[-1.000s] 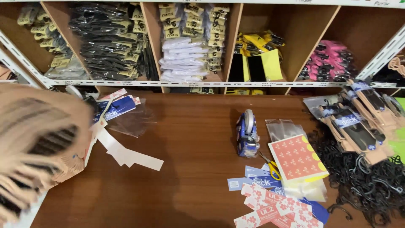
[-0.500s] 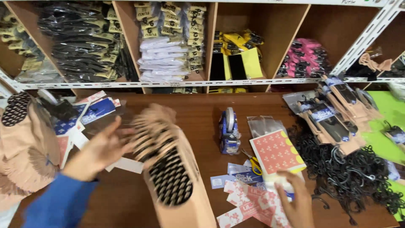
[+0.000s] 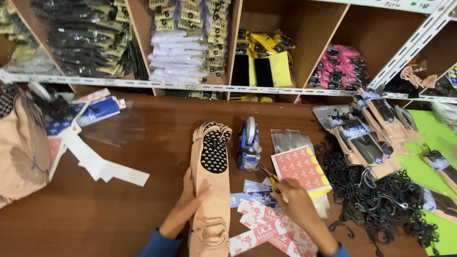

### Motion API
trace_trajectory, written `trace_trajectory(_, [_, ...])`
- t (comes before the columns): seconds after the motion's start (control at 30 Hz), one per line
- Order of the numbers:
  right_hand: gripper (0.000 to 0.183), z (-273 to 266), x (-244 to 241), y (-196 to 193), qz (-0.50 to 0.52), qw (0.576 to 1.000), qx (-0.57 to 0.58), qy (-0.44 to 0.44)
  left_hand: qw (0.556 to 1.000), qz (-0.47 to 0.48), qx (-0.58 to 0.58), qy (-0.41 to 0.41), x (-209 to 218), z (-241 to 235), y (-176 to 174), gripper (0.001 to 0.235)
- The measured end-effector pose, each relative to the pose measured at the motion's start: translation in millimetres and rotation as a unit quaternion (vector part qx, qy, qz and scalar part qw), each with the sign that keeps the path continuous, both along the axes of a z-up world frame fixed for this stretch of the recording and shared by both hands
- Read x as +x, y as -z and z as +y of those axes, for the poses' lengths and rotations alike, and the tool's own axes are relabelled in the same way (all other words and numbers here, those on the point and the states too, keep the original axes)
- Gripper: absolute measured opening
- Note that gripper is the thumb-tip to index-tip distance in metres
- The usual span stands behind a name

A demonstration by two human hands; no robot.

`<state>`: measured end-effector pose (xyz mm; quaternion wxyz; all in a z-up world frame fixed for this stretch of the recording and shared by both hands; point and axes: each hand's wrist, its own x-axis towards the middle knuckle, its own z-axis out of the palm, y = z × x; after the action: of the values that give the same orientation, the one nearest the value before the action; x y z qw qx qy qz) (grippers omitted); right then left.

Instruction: The person cuts a rubber band from a bundle of socks using scissors, then separates the socks and attaches plastic hangers to them one by one. The socks are arranged on the table as they are prepared.

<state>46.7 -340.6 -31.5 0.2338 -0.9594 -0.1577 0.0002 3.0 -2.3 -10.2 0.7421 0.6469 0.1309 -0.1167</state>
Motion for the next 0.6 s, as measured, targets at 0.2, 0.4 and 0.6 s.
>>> trace_trajectory(0.2, [0.028, -8.6, 41.4, 64.0, -0.061, 0.980, -0.189, 0.013, 0.997, 0.048, -0.042, -0.053, 2.2, -0.5, 3.4, 0.095])
trace_trajectory(0.4, [0.038, -14.7, 54.4, 78.4, -0.007, 0.952, -0.299, 0.070, 0.993, 0.049, -0.087, -0.068, 5.0, 14.3, 16.9, 0.092])
trace_trajectory(0.6, [0.040, -20.1, 64.7, 86.5, -0.056, 0.937, -0.340, 0.066, 0.981, 0.076, -0.149, -0.096, 4.3, 23.1, 12.1, 0.076])
